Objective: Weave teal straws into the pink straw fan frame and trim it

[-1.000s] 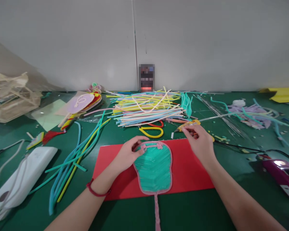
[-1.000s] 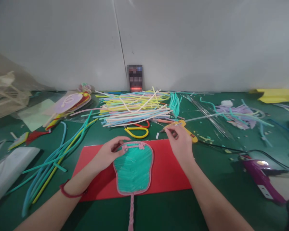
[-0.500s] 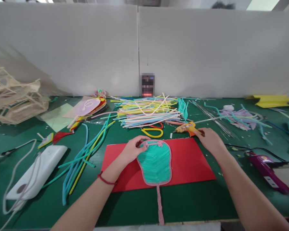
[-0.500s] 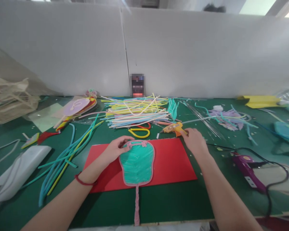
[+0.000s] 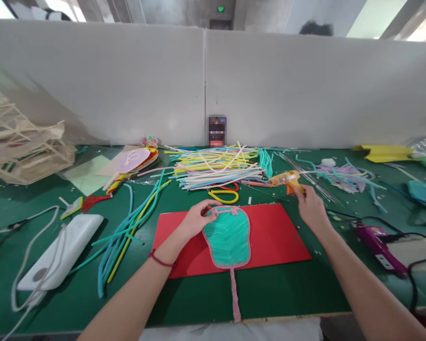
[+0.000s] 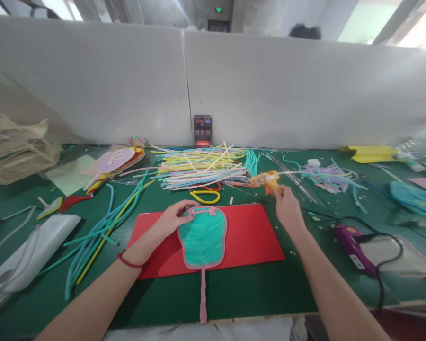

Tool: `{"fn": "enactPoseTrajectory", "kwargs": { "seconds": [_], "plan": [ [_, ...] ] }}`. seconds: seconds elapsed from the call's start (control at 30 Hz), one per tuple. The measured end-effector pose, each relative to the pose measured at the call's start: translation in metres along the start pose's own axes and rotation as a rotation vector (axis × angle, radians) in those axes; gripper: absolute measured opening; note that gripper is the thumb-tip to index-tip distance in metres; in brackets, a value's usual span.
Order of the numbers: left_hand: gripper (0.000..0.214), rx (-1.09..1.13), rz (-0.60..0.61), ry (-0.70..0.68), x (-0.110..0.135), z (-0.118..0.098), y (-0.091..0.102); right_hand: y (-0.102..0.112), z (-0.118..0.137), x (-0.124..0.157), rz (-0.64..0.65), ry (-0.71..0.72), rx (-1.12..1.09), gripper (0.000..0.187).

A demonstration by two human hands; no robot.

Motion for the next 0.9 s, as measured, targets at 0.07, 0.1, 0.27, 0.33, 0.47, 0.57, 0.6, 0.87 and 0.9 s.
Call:
{"fn": "enactPoseTrajectory", "kwargs": {
  "seconds": [0.07,0.1,0.27,0.33,0.47,0.57,0.6,0.87,0.9],
  "plan": [
    [0.03,0.005,0.004,-0.008,0.0,0.0,0.0,0.009,0.008,-0.001,0.015,-0.06,-0.031,0.052],
    [0.031,0.007,0.002,-0.008,0.0,0.0,0.0,0.014,0.015,-0.001,0.01,-0.068,-0.038,0.05],
    [0.029,-0.015,-0.024,-0.022,0.003,-0.001,-0.003,0.04,0.06,0.011,-0.125,-0.052,-0.037,0.048],
    [0.025,-0.042,-0.053,-0.025,0.004,-0.002,-0.005,0.047,0.081,0.02,-0.185,-0.011,-0.024,0.048],
    [0.019,-0.123,-0.171,-0.006,0.009,-0.007,-0.006,0.041,0.114,0.037,-0.157,0.161,0.035,0.045],
    [0.015,-0.197,-0.179,-0.004,0.013,-0.011,-0.009,0.022,0.123,0.046,-0.072,0.272,0.061,0.046],
    [0.014,-0.215,-0.184,0.008,0.014,-0.011,-0.009,0.015,0.123,0.048,-0.038,0.3,0.059,0.044],
    [0.042,0.186,-0.195,0.115,0.013,-0.005,0.002,-0.004,0.103,0.046,0.023,0.201,-0.092,0.031],
    [0.045,0.262,-0.218,0.125,0.013,-0.005,0.004,-0.002,0.1,0.044,0.015,0.161,-0.105,0.031]
  ]
}}
Point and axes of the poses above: each hand's wrist, its own x-axis away from the middle knuckle, its own y-axis out of the back of the hand, z = x × y, the point moved 5 cm from there along -x, towards the middle knuckle, and after that the axes turned 2 degrees about z, right-handed, at the moved point
